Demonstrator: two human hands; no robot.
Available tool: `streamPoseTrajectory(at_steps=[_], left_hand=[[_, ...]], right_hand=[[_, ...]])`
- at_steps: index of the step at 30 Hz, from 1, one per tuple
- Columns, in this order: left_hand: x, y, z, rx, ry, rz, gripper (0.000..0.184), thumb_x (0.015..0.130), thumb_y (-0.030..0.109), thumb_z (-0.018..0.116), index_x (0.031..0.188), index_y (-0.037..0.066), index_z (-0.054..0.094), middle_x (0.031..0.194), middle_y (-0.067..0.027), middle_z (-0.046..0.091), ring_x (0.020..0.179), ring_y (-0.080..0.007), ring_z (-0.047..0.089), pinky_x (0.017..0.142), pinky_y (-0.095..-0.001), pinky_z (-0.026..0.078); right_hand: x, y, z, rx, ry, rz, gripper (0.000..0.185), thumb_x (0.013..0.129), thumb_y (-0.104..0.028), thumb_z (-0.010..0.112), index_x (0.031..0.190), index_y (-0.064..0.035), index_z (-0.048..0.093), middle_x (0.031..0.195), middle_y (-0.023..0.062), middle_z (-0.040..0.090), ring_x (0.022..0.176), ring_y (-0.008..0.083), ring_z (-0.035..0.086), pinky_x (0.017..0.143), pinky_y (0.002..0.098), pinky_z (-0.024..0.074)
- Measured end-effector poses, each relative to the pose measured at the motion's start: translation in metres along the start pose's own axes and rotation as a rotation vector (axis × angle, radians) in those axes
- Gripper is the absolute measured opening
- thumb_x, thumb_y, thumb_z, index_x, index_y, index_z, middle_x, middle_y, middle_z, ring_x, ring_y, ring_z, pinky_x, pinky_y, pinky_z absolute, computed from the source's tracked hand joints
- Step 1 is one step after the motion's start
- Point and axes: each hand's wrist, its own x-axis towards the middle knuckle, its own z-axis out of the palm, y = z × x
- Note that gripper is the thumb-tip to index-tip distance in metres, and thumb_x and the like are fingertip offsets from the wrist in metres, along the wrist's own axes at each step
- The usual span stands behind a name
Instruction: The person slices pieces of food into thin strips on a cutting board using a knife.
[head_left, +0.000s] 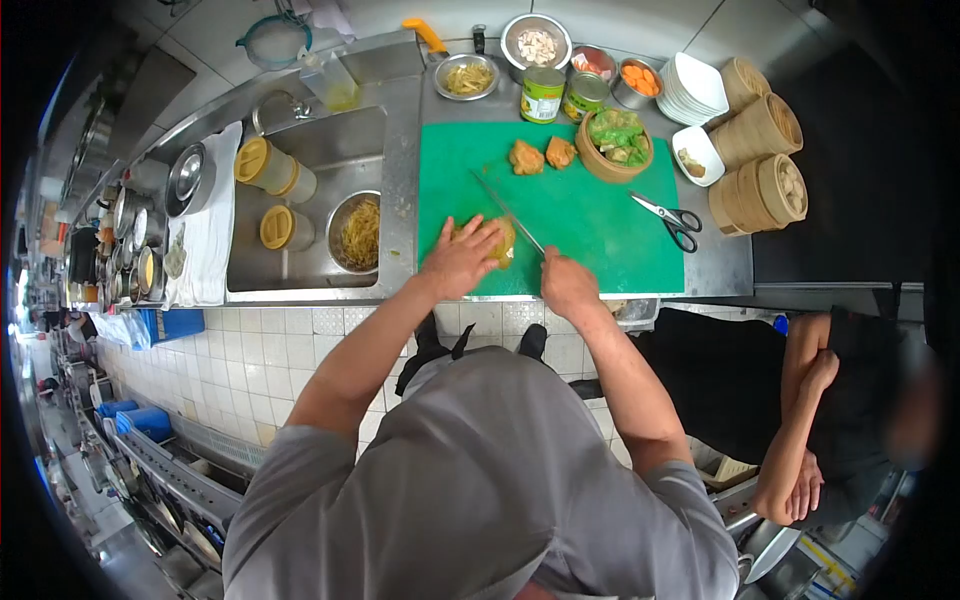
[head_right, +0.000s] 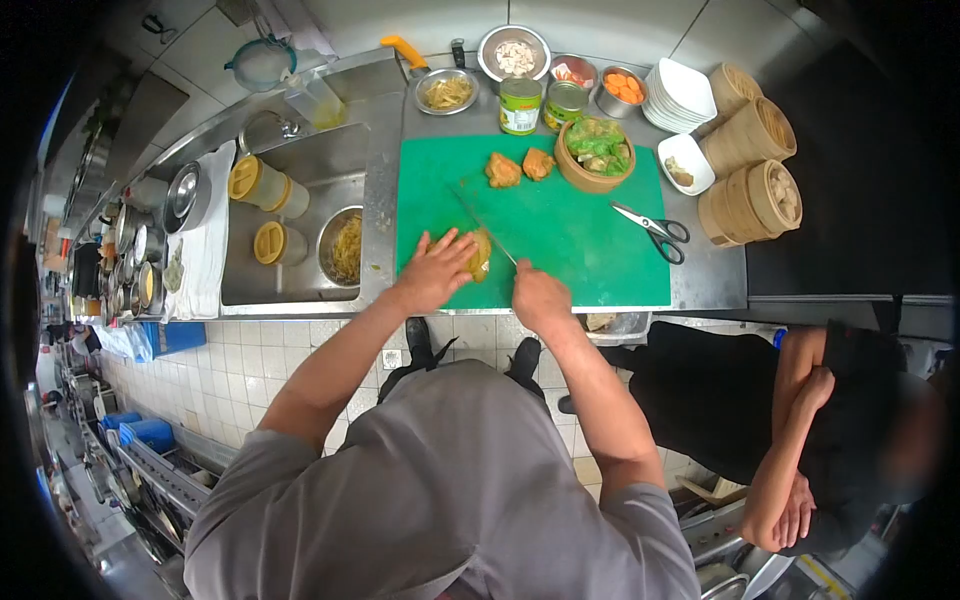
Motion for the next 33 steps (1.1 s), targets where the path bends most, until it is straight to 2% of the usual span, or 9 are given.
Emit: streamPoseTrajectory(at_steps=[2,4,7,10,13,16,24,29,33], left_hand=[[0.016,-0.009,-0.016,0.008,-0.013,0.022,0.057,0.107,0.033,0.062,0.161,0.015,0.05,0.17,-0.0091,0.042,0.16,-0.0343,0.034,0.131,-0.0594,0.027],[0.035,-0.017,-0.04,-0.196,-0.216,-0.084,0.045,0.102,0.014,0.065,0.148,0.016,0.063,0.152,-0.012,0.057,0.142,-0.0373,0.053,0.117,-0.0503,0.046],[0.052,-0.007,-0.057,-0.196,-0.361,-0.152,0.039,0.101,0.009,0.06,0.137,0.019,0.07,0.148,-0.0114,0.062,0.142,-0.0391,0.055,0.114,-0.0468,0.051],[0.061,-0.012,-0.046,-0.214,-0.305,-0.127,0.041,0.099,0.007,0.062,0.138,0.018,0.069,0.132,-0.0126,0.063,0.128,-0.0376,0.061,0.106,-0.0457,0.053],[0.063,-0.011,-0.041,-0.322,-0.323,-0.217,0.039,0.102,0.014,0.059,0.138,0.021,0.07,0.131,-0.0122,0.063,0.128,-0.0374,0.062,0.107,-0.0456,0.053],[0.059,-0.016,-0.029,-0.293,-0.246,-0.142,0.036,0.104,0.02,0.056,0.136,0.023,0.072,0.131,-0.0125,0.063,0.129,-0.0365,0.062,0.108,-0.0455,0.052],[0.048,-0.021,-0.02,-0.282,-0.199,-0.158,0.034,0.102,0.022,0.059,0.132,0.025,0.075,0.132,-0.0128,0.062,0.132,-0.0359,0.058,0.11,-0.0448,0.05],[0.044,-0.011,-0.03,-0.364,-0.185,-0.212,0.034,0.102,0.021,0.059,0.132,0.027,0.075,0.132,-0.0118,0.062,0.133,-0.0353,0.057,0.111,-0.0447,0.049],[0.042,-0.019,-0.016,-0.263,-0.149,-0.115,0.037,0.099,0.017,0.061,0.132,0.026,0.074,0.133,-0.0104,0.062,0.132,-0.0341,0.057,0.112,-0.0438,0.049]], right_hand=[[-0.001,-0.006,-0.008,0.014,-0.027,-0.015,0.023,0.105,-0.013,0.048,0.117,0.0028,0.06,0.103,0.0311,0.076,0.098,0.0506,0.074,0.085,0.0604,0.0576],[-0.003,-0.015,-0.013,0.007,-0.038,-0.019,0.023,0.105,-0.012,0.049,0.118,0.0028,0.06,0.104,0.0312,0.076,0.099,0.0499,0.075,0.086,0.0594,0.0582],[-0.001,-0.016,-0.007,-0.055,-0.078,-0.031,0.022,0.103,-0.01,0.049,0.119,0.0026,0.057,0.105,0.0314,0.076,0.101,0.0485,0.075,0.088,0.0573,0.0594],[0.0,-0.018,-0.003,-0.121,-0.132,-0.027,0.023,0.102,-0.007,0.049,0.122,0.0021,0.053,0.106,0.0313,0.076,0.103,0.0476,0.076,0.09,0.056,0.0602],[-0.003,-0.024,-0.008,-0.148,-0.181,0.0,0.024,0.102,-0.007,0.047,0.123,0.002,0.052,0.108,0.0308,0.076,0.104,0.0473,0.076,0.091,0.0555,0.0603],[0.016,-0.023,0.011,-0.138,-0.145,0.026,0.024,0.103,-0.007,0.045,0.123,0.0025,0.051,0.109,0.0306,0.076,0.106,0.0471,0.075,0.092,0.0555,0.0596],[0.027,-0.037,-0.005,-0.075,-0.15,-0.051,0.023,0.104,-0.009,0.043,0.124,0.0002,0.051,0.116,0.0348,0.073,0.11,0.0507,0.072,0.093,0.0606,0.0561],[0.031,-0.031,0.024,-0.032,-0.137,0.052,0.026,0.103,-0.008,0.044,0.125,0.0033,0.052,0.116,0.0357,0.073,0.11,0.0517,0.072,0.095,0.0606,0.0556],[0.042,-0.05,-0.003,-0.025,-0.144,-0.008,0.027,0.101,-0.007,0.045,0.126,0.0025,0.05,0.115,0.0352,0.073,0.11,0.052,0.072,0.096,0.0613,0.0553]])
